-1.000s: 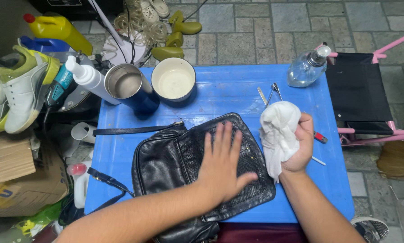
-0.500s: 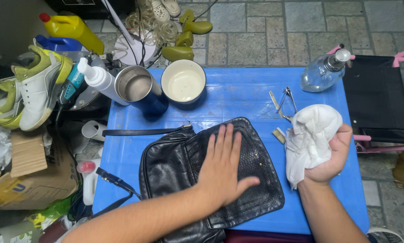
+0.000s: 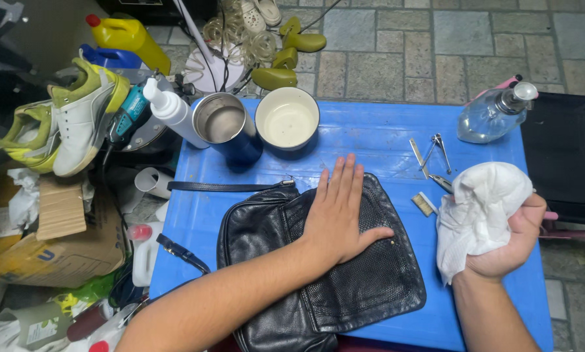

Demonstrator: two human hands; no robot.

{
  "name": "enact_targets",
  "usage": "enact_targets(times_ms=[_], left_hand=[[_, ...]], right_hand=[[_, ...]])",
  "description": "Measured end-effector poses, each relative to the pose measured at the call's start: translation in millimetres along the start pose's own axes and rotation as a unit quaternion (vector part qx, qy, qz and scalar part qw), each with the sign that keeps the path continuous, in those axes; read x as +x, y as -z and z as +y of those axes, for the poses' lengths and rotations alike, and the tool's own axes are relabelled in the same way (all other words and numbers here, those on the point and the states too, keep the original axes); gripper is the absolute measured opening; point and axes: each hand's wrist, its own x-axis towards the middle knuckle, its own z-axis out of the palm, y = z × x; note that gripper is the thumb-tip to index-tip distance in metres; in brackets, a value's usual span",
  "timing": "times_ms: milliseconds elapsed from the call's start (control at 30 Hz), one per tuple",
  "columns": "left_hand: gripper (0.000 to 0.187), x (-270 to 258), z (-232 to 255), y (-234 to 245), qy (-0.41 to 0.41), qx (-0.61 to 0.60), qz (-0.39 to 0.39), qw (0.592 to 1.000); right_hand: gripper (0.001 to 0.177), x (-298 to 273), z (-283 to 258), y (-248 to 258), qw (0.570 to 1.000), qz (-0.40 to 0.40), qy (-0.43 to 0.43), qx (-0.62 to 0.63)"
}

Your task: The person cleans a black textured bag on a blue table using a white cloth and a small brush. They wipe the surface, apply a white cleaning paste with the brush, scrub the bag, and wipe off the residue.

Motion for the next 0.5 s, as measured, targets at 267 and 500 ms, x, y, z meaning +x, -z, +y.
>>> enact_targets(times_ms=[267,500], left_hand=[[0.126,-52,57,24,-0.071,-0.023,-0.103,0.992],[0.123,14,34,-4,-0.070,-0.029,0.004,0.997]], right_hand=[[0.018,-3,0,-2,0.999,-0.008,0.008,-0.033],[0.020,-4,-3,-1,1.000,-0.002,-0.016,-0.005]])
